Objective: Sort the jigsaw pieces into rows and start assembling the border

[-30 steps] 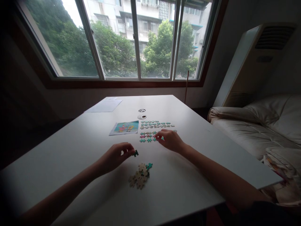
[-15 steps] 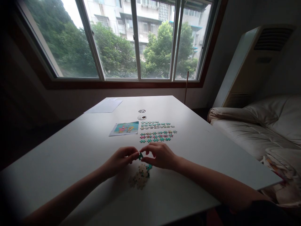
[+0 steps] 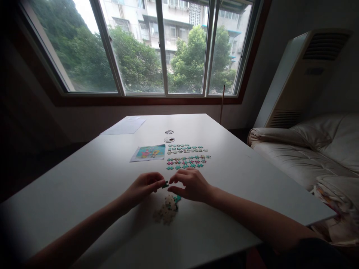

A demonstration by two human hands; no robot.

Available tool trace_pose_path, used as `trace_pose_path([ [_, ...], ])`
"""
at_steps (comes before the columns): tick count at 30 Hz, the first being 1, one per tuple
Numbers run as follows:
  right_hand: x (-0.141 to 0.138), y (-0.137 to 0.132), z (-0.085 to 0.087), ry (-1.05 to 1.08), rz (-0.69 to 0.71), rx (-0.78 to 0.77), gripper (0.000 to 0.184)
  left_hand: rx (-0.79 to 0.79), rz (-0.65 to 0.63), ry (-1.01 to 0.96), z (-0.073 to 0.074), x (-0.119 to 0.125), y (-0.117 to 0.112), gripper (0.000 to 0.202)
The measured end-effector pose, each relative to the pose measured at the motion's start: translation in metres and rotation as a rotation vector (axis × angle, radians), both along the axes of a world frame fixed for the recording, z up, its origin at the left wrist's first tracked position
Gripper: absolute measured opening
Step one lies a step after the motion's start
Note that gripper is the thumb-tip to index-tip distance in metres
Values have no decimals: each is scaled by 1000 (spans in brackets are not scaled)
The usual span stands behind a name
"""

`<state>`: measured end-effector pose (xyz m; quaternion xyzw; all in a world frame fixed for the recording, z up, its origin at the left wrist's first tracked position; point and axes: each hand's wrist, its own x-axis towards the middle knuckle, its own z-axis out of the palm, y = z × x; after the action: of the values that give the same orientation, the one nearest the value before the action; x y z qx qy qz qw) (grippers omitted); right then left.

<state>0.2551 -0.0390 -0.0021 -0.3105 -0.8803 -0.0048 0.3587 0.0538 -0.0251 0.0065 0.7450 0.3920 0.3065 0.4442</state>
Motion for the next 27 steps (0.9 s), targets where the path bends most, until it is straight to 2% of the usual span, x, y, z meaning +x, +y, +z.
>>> trace_pose_path([
  [5,1,1,0,1,9,1,23,-1,-12,28,3,0,-2,31],
  [13,0,1,2,-4,53,56,19,25,-20,34,6,0,-2,33],
  [17,4,4,4,23,9,85,18,117,-55,124,6,-6,-2,26],
  [21,13,13,4,66,-63,109,18,311,-210,287,7,-12,-7,16],
  [24,21,20,3,90,-117,119,18,387,-335,346,8,-14,-13,20],
  [27,26,24,4,116,-144,130,19,436,-377,422,7,-14,-17,27],
])
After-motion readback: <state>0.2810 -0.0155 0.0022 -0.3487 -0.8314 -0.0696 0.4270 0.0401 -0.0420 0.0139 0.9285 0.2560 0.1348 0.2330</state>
